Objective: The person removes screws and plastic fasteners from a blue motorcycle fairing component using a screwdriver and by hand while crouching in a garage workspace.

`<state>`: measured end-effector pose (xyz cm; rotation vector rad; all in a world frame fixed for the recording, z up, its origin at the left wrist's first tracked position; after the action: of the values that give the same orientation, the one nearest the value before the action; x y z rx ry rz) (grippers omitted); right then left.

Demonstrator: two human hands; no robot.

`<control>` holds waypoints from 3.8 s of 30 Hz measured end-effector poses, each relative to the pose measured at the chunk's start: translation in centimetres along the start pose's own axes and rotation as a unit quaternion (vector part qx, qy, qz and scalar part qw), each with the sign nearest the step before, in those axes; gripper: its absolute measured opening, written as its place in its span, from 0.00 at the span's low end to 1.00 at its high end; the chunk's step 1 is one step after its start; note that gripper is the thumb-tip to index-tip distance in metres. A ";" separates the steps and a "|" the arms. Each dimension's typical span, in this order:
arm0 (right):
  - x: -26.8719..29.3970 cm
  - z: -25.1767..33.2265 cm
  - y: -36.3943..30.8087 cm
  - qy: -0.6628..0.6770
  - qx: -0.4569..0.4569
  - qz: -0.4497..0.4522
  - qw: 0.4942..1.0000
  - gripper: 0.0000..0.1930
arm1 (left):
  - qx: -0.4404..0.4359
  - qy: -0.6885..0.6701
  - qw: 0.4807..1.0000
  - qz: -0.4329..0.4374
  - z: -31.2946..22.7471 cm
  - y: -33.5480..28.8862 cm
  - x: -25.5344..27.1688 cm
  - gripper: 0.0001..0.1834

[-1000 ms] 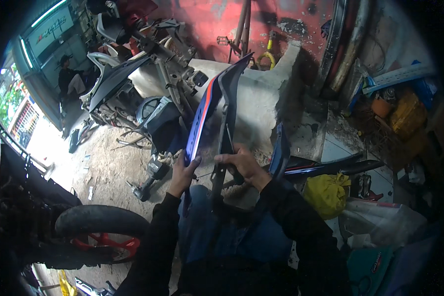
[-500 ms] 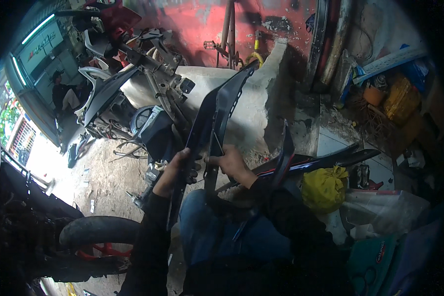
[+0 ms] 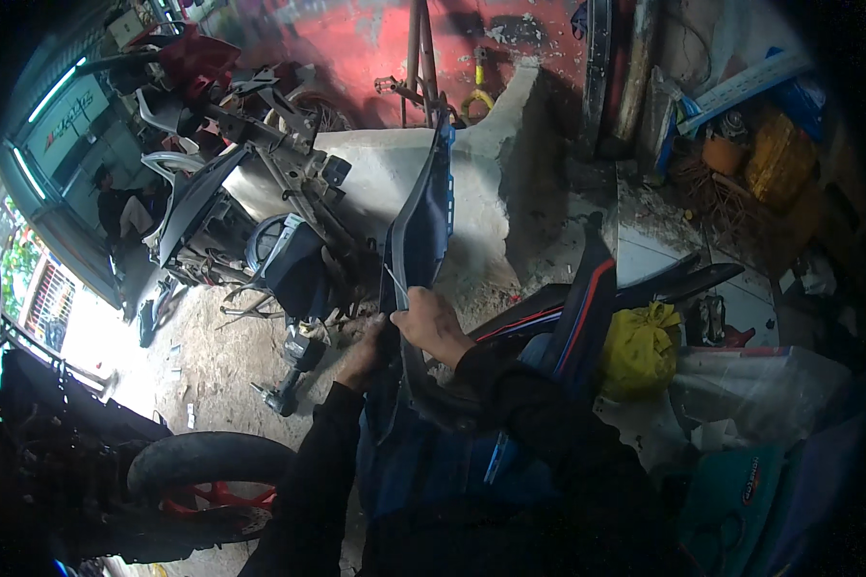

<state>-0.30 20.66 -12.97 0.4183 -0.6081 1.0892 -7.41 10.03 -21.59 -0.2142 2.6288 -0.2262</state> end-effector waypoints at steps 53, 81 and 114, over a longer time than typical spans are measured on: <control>1.7 3.0 -5.2 -0.046 0.084 0.183 0.978 0.20 | -0.242 -0.031 0.968 0.059 -17.1 8.9 0.3 0.31; 11.9 6.5 5.0 0.331 0.113 0.149 0.925 0.14 | -0.127 -0.012 0.989 0.073 -16.7 7.4 -4.8 0.34; 15.4 9.1 5.3 0.110 0.138 -0.101 0.979 0.20 | -0.059 -0.062 0.996 0.012 -16.9 6.3 0.1 0.16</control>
<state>-2.35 28.07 4.01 0.5785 -0.2123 1.0094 -16.34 18.17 -8.26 -0.2290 2.5222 -0.0473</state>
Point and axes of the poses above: each hand's wrist, its own y-axis towards the middle knuckle, its own x-axis out of the back of the hand, z = x × y, the point moved 7 cm from there along y, towards the middle knuckle, and after that the axes turned 15 degrees about z, right-handed, at the moved point
